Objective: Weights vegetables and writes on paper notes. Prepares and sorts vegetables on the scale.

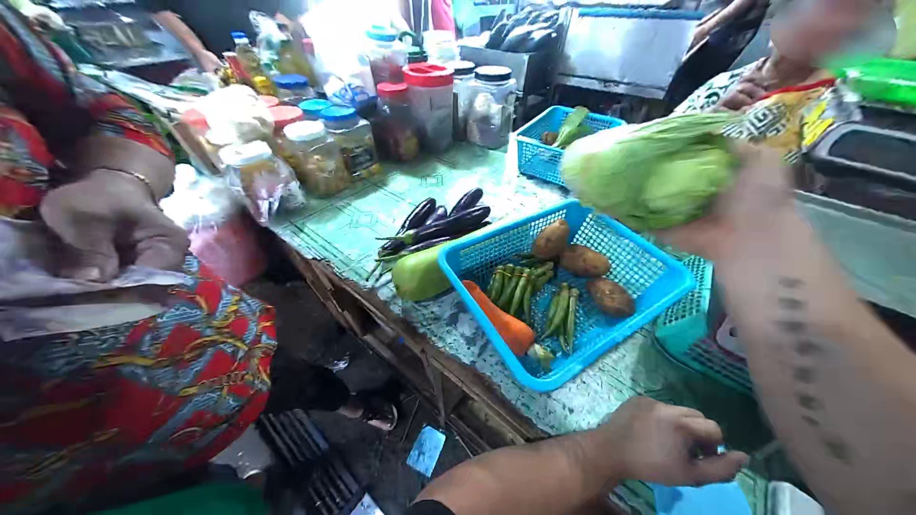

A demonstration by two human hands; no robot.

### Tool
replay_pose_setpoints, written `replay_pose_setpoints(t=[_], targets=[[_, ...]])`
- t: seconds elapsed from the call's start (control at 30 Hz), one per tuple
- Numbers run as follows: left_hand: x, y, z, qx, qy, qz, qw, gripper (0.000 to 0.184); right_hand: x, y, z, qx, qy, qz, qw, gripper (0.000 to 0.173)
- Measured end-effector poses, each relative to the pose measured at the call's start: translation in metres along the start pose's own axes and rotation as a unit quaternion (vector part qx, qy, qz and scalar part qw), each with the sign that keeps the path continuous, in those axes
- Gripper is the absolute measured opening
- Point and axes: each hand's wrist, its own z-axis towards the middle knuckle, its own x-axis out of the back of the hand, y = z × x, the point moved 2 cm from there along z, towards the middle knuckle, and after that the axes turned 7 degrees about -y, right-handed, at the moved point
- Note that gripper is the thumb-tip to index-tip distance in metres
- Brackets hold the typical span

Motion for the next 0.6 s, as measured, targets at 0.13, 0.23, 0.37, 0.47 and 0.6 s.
replay_pose_setpoints(t=[0.13, 0.23, 0.37, 0.47, 0.6], targets=[[0.016, 0.012, -0.005, -0.008, 0.033, 0.053, 0.998, 0.017, -0.054, 0.076, 0.104, 0.012, 0.057, -0.308, 0.95, 0.057], [0.028, 0.025, -0.004, 0.121, -0.124, 0.09, 0.981, 0.034, -0.079, 0.115, 0.139, -0.054, 0.076, -0.447, 0.889, 0.061], [-0.001, 0.0, -0.005, -0.029, 0.003, 0.093, 0.995, 0.015, -0.103, 0.12, 0.125, -0.177, -0.111, -0.549, 0.809, 0.066], [0.001, 0.003, -0.003, -0.064, -0.018, 0.055, 0.996, 0.018, -0.087, 0.084, 0.109, -0.202, -0.228, -0.629, 0.715, 0.066], [0.001, 0.002, -0.001, -0.034, -0.043, 0.052, 0.997, 0.031, -0.009, 0.065, 0.113, -0.124, -0.21, -0.766, 0.595, 0.038]])
